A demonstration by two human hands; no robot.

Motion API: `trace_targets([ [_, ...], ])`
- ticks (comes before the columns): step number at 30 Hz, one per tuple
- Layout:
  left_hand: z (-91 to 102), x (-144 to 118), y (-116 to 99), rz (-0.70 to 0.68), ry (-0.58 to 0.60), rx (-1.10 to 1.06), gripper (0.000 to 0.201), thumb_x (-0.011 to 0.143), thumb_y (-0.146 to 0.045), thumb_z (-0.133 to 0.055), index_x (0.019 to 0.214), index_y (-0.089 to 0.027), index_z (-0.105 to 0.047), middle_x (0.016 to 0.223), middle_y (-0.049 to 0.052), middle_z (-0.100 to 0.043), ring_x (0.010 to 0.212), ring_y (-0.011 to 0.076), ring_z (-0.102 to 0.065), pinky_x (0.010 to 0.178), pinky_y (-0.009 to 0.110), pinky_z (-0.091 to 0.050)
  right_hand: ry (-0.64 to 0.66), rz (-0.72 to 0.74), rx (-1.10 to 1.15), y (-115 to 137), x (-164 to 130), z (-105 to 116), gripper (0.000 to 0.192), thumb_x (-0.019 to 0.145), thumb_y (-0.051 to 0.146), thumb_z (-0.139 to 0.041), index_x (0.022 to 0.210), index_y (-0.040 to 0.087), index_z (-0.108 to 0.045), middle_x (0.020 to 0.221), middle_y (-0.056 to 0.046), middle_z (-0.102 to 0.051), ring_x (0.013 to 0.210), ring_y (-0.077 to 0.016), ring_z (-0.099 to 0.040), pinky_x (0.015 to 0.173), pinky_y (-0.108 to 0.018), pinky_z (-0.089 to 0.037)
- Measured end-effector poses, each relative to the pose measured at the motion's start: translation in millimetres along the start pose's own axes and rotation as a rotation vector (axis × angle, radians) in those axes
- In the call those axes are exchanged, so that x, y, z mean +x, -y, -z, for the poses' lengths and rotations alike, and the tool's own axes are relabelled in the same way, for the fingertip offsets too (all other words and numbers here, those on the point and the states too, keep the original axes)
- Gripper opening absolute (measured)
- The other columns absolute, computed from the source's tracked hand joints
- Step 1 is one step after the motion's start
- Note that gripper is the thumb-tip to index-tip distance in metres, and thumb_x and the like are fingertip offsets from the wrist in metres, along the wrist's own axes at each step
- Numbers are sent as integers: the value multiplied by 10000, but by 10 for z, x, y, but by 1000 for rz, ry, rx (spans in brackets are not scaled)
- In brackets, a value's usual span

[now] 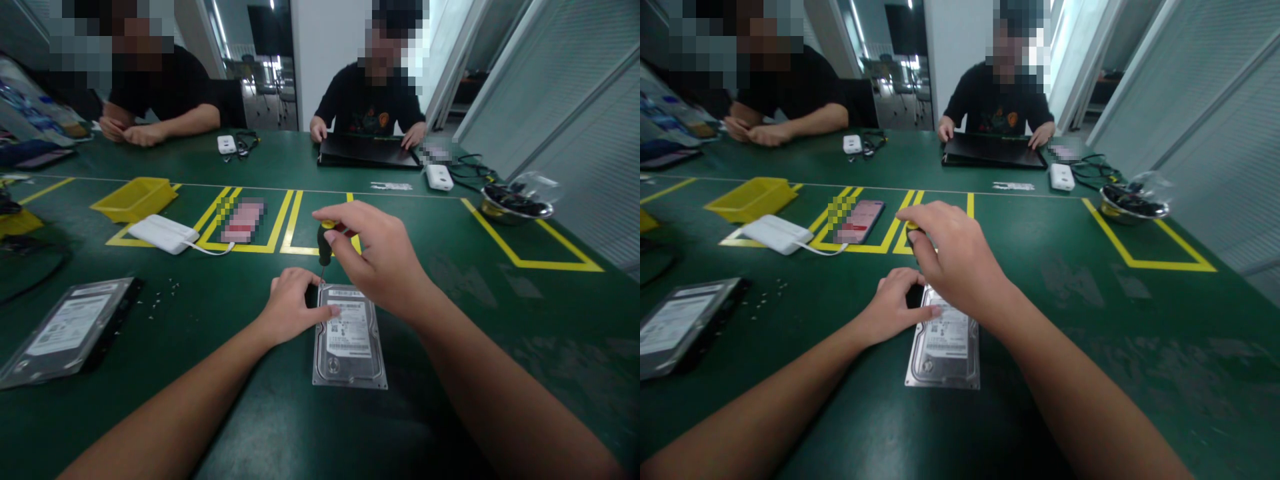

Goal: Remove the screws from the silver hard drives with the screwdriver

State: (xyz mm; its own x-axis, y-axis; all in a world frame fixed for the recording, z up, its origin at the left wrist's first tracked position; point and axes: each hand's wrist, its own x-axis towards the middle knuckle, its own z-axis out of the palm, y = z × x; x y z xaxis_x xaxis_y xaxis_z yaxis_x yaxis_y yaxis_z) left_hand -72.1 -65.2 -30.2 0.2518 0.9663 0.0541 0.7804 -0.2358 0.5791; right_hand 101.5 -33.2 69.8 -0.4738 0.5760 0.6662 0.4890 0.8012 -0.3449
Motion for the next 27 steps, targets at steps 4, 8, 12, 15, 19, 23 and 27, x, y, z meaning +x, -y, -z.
trace_targets([
  [4,15,0,-16,0,4,-3,527,718,-645,-706,1017,-226,-594,1137,67,-639,1143,329,-494,939,484,-366,16,-30,57,24,9,17,246,888,97,-512,1048,144,-694,1032,-56,-726,953,-161,-647,859,-303,-485],
  [8,20,1,-19,-2,6,-1,526,722,-645,-702,1021,-227,-591,1137,66,-638,1140,329,-495,934,482,-371,-30,-29,45,21,13,12,150,894,206,-593,982,172,-711,947,-52,-703,911,-170,-620,807,-310,-487],
  [12,9,5,-7,1,5,12,541,717,-650,-702,1031,-223,-591,1132,62,-638,1138,335,-495,922,479,-376,-14,-14,68,2,10,18,174,906,143,-542,970,164,-703,962,-56,-714,938,-167,-628,841,-313,-486],
  [15,1,5,-1,-3,4,16,546,714,-656,-701,1024,-220,-589,1119,64,-640,1130,333,-497,913,474,-376,-9,-33,119,2,7,25,236,900,82,-497,998,151,-701,1035,-61,-729,984,-159,-651,885,-304,-493],
  [19,-3,5,4,-11,2,15,532,726,-649,-697,1027,-223,-589,1124,64,-639,1127,325,-499,910,472,-370,-29,-67,129,23,7,34,154,871,119,-576,955,155,-700,984,-29,-742,928,-150,-672,850,-281,-504],
  [23,-1,6,11,-9,3,12,539,722,-653,-697,1035,-228,-589,1131,65,-639,1136,326,-495,916,475,-367,-16,-83,101,27,6,37,160,868,120,-566,951,173,-693,975,-18,-743,893,-153,-678,818,-287,-513],
  [27,5,5,8,-3,7,13,541,719,-656,-695,1030,-226,-591,1134,71,-640,1139,333,-494,920,478,-368,-34,-57,87,14,7,31,254,859,66,-514,1004,149,-705,1068,-53,-747,1024,-171,-678,920,-313,-511],
])
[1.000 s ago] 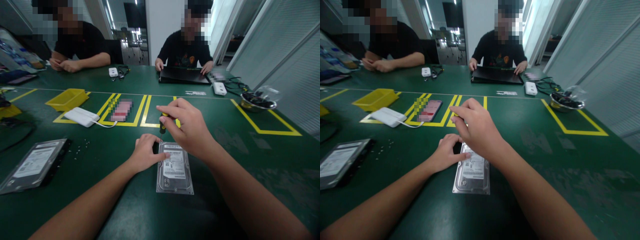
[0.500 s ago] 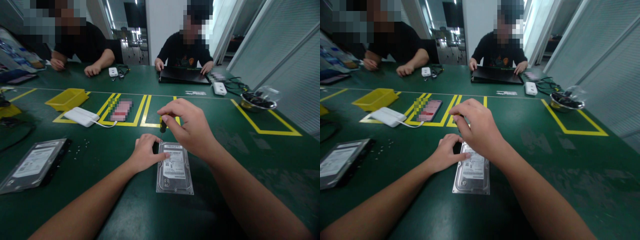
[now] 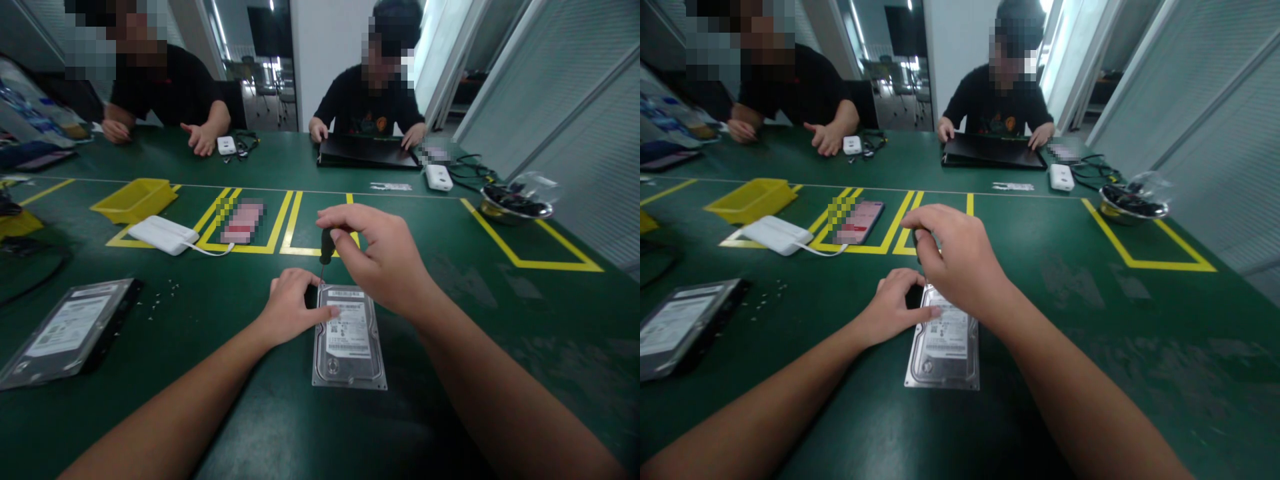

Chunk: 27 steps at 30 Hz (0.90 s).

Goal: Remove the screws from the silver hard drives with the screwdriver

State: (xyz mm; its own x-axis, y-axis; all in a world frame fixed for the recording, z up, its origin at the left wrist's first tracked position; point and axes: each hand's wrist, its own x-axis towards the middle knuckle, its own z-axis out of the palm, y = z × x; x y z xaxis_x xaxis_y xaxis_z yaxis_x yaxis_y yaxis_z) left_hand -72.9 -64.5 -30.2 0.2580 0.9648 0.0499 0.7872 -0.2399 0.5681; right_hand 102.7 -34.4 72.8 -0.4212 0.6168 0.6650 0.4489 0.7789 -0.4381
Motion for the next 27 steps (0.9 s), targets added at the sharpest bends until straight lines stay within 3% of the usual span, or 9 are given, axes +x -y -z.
trace_targets([
  [11,8,-4,-15,2,0,-16,538,711,-652,-702,1023,-227,-594,1136,74,-643,1144,334,-493,938,488,-367,35,31,7,-3,8,12,340,859,44,-464,1062,142,-719,1147,-70,-738,1088,-172,-668,969,-329,-509],
  [17,2,-6,-10,-6,-13,-12,539,714,-654,-699,1021,-226,-588,1130,73,-638,1130,333,-497,924,490,-377,42,40,-125,-33,-9,-39,177,894,230,-618,1024,164,-720,965,-60,-710,897,-168,-635,810,-305,-492],
  [21,11,-8,-26,6,-7,-8,522,713,-636,-706,1019,-228,-595,1119,73,-640,1128,336,-500,916,489,-386,-4,66,-248,-54,-31,-93,273,888,420,-645,932,163,-725,880,-57,-620,781,-156,-561,709,-289,-448],
  [27,18,-8,-40,4,-13,-19,533,714,-617,-722,1062,-230,-607,1168,69,-637,1153,333,-499,948,491,-379,52,61,-240,6,-41,-92,296,956,339,-531,1087,140,-707,936,-85,-615,829,-171,-561,729,-304,-454],
])
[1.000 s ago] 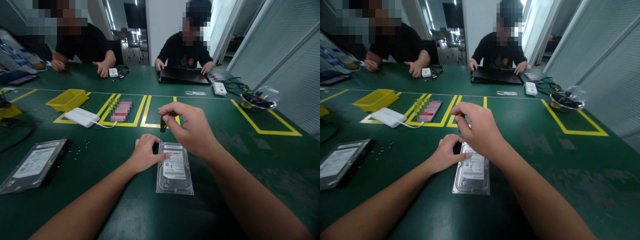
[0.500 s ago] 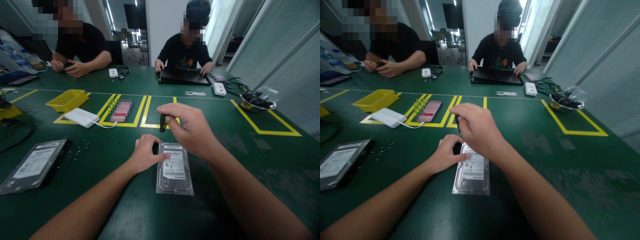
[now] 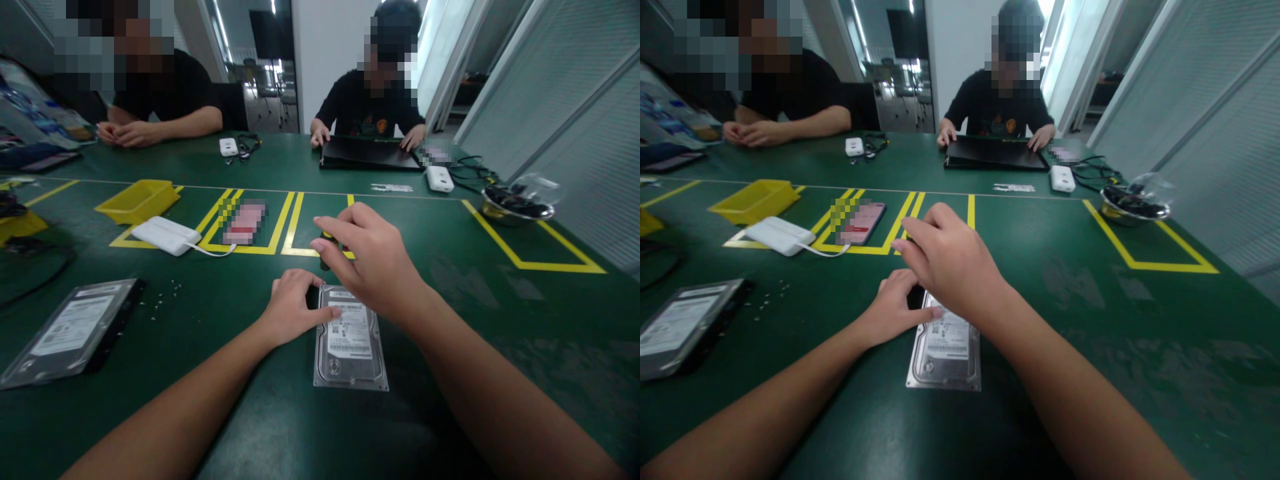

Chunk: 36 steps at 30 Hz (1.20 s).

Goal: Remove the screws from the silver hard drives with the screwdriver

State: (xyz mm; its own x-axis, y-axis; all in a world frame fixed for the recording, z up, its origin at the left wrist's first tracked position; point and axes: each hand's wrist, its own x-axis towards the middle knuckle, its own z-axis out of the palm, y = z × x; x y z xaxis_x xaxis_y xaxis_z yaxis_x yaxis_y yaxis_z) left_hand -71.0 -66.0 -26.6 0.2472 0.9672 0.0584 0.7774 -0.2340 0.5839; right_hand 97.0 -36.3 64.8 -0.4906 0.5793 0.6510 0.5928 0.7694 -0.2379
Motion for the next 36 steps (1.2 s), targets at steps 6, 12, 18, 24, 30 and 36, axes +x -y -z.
trace_targets([
  [6,-3,1,12,-3,-6,9,525,702,-635,-721,1010,-226,-602,1117,67,-644,1121,329,-508,910,476,-385,-2,6,-80,-16,11,-7,315,943,393,-562,949,124,-726,885,-92,-618,813,-185,-568,709,-312,-456],
  [12,2,-3,6,-1,-5,9,540,700,-658,-712,997,-223,-596,1111,62,-646,1119,333,-508,908,478,-382,-36,-12,-52,-38,6,-23,312,931,347,-583,1107,131,-723,914,-89,-627,804,-177,-567,714,-316,-469],
  [18,-11,3,24,-4,-6,3,554,697,-659,-720,1022,-225,-609,1127,62,-643,1125,326,-502,928,481,-373,-33,21,87,-33,41,43,293,901,149,-545,1142,72,-695,1026,-109,-710,950,-188,-635,847,-324,-493],
  [24,-25,1,36,-10,-11,6,552,696,-658,-724,1012,-222,-602,1116,59,-643,1112,314,-507,923,472,-372,-12,2,194,-33,46,96,261,880,106,-531,1071,130,-707,1075,-79,-725,1004,-173,-652,895,-313,-495],
  [30,-24,4,29,-4,-13,11,541,702,-651,-721,1005,-220,-599,1092,59,-639,1101,317,-505,889,465,-377,-34,-28,163,-45,51,86,156,845,246,-686,969,159,-726,924,-51,-697,897,-172,-630,801,-308,-500],
  [36,-36,10,52,-12,-11,9,561,694,-658,-726,1025,-221,-608,1097,50,-640,1113,313,-502,922,469,-369,-29,-28,181,-55,48,101,260,857,117,-597,1093,133,-703,1052,-58,-731,960,-166,-655,871,-305,-502],
])
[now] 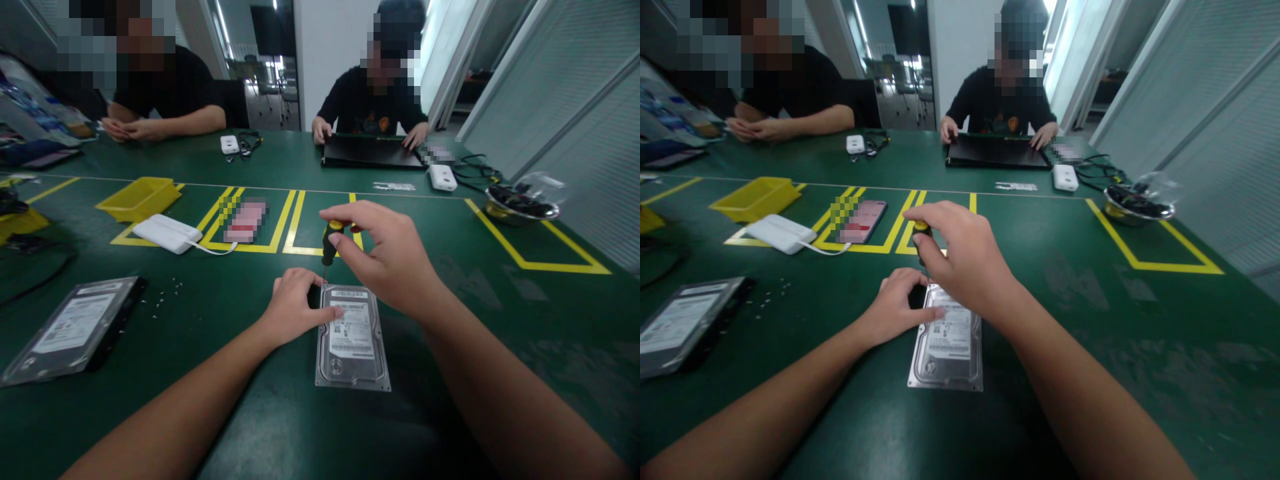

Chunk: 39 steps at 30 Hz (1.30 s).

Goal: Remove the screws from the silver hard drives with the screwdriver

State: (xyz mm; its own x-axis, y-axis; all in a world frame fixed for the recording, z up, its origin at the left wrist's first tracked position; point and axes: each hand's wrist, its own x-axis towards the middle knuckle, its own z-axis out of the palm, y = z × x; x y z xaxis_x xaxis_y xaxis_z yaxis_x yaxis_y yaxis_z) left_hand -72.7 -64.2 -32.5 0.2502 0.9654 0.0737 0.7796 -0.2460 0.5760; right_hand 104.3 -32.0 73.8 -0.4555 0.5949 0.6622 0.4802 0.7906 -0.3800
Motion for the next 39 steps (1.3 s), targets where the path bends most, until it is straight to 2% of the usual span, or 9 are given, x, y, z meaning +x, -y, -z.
trace_targets([
  [11,1,-8,3,-2,-4,-3,553,691,-653,-732,1020,-226,-610,1097,52,-644,1111,311,-508,930,477,-368,37,-7,56,-10,0,31,332,844,33,-507,1085,109,-722,1120,-63,-742,1067,-159,-667,960,-285,-492],
  [16,0,-1,0,5,0,-5,562,690,-660,-728,1022,-223,-609,1103,56,-645,1113,314,-507,932,482,-368,19,-29,30,-14,-3,18,248,866,143,-597,1098,146,-686,1010,-35,-715,885,-147,-644,811,-289,-501],
  [19,2,0,-5,4,-2,-5,560,694,-665,-721,1025,-227,-608,1109,55,-643,1119,319,-506,921,481,-374,-14,-24,-5,-27,-7,-34,192,843,265,-691,982,136,-667,886,-21,-649,801,-136,-582,728,-270,-462],
  [23,5,-5,-9,8,-3,-1,553,693,-667,-718,1008,-226,-605,1113,57,-640,1120,328,-507,893,473,-385,-78,-30,-38,-57,-28,-129,272,818,393,-727,859,162,-590,780,18,-563,713,-117,-505,664,-261,-404],
  [29,21,-16,-20,10,1,-6,531,699,-652,-721,998,-231,-601,1121,56,-638,1123,321,-506,896,473,-381,-116,-29,-36,-71,-60,-198,312,820,434,-717,865,174,-550,794,25,-553,703,-112,-489,654,-259,-381],
  [39,33,-21,-30,15,3,1,530,698,-652,-717,993,-227,-603,1113,65,-638,1117,331,-507,895,469,-387,16,-81,-94,-42,-64,-204,300,857,446,-662,923,155,-629,786,-3,-599,703,-131,-502,657,-272,-350],
])
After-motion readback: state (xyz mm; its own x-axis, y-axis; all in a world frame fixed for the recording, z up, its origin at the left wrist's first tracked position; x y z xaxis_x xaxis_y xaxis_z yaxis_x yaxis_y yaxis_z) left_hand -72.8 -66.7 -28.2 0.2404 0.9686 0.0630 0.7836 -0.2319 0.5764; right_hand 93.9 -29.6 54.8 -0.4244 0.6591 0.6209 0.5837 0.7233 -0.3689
